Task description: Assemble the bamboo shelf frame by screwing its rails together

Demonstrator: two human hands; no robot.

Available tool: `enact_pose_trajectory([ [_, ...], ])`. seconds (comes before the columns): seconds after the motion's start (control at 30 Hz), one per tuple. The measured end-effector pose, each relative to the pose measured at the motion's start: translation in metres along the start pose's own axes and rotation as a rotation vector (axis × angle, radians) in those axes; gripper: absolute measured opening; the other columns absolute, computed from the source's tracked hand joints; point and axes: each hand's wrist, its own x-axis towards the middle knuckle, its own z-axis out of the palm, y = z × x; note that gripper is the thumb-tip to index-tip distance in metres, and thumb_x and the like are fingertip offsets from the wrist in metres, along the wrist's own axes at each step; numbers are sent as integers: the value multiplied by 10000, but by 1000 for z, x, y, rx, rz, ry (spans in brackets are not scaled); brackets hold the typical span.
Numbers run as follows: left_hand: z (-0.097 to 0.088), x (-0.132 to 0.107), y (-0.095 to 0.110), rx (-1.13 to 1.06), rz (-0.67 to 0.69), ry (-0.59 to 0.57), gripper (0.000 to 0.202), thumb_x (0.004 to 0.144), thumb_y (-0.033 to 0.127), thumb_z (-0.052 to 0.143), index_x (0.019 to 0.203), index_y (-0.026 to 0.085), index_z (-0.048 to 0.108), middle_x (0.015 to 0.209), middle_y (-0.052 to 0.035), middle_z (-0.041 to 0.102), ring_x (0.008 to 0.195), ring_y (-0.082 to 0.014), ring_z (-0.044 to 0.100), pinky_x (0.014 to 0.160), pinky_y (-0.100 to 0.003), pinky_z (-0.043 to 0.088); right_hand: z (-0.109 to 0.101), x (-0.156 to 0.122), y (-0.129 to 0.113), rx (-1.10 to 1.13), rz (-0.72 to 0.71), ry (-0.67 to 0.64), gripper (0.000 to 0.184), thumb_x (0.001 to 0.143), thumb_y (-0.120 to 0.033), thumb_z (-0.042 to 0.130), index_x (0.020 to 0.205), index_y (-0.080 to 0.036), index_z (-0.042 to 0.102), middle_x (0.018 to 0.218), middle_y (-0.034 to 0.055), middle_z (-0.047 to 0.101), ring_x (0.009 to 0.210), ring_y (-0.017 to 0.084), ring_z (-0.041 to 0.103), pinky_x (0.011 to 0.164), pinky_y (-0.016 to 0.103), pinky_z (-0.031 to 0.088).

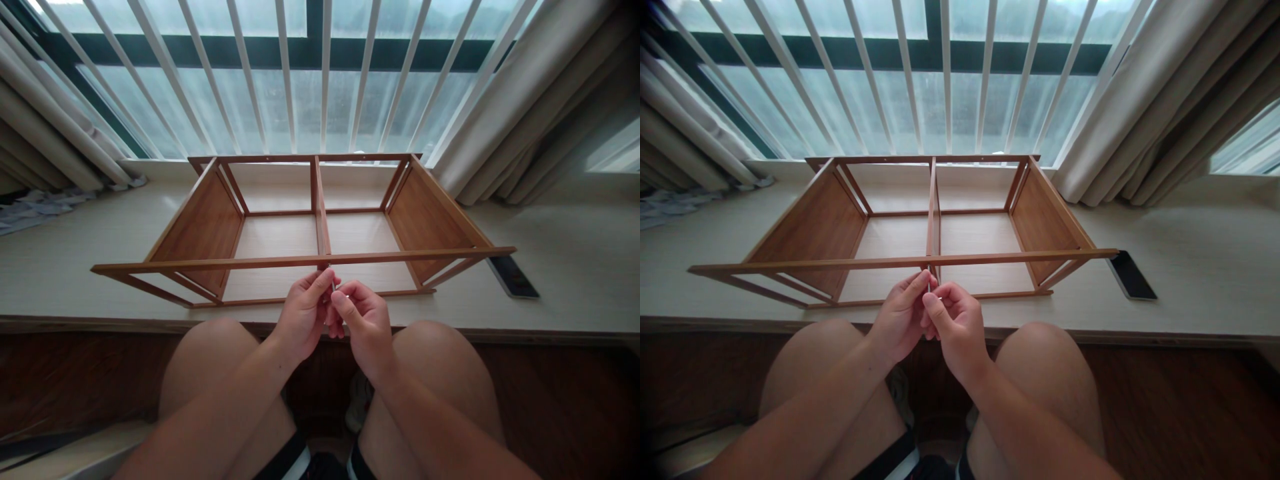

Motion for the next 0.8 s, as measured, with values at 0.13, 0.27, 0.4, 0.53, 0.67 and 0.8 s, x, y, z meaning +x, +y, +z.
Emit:
enact_pose_trajectory([
  [0.13,0,2,0,-44,38,44,274,794,388,729,777,133,631,516,43,531,373,-66,450,357,-180,396,-4,0,2,-159,-80,44,247,886,-379,646,756,-187,561,598,-41,561,499,81,486,470,196,392],
  [0.27,0,2,0,-65,51,50,256,792,363,738,774,123,649,595,27,561,464,-62,502,466,-190,443,-6,0,2,-362,-191,69,224,890,-364,638,765,-190,571,617,-36,550,539,96,492,521,223,396],
  [0.4,-2,3,-2,-95,36,69,269,770,369,760,787,119,662,650,10,588,551,-84,549,528,-208,461,-5,1,-3,-498,-281,80,214,886,-336,639,747,-188,570,615,-36,550,543,96,487,538,229,387],
  [0.53,-2,5,-4,-133,40,71,243,767,340,767,789,118,670,690,6,616,593,-86,568,591,-222,485,-5,2,-6,-573,-335,95,209,882,-306,638,725,-186,568,597,-47,525,536,87,459,552,224,378],
  [0.67,-2,6,-5,-153,39,66,231,773,325,764,785,115,669,696,5,619,599,-88,571,602,-227,493,-5,3,-7,-615,-354,97,208,882,-303,636,723,-183,577,584,-49,515,530,84,444,549,223,372],
  [0.8,-2,6,-4,-137,46,56,228,788,329,748,777,120,658,664,10,603,565,-85,561,554,-215,485,-5,2,-5,-578,-313,91,229,890,-323,627,716,-181,585,589,-36,537,541,93,465,553,230,384],
])
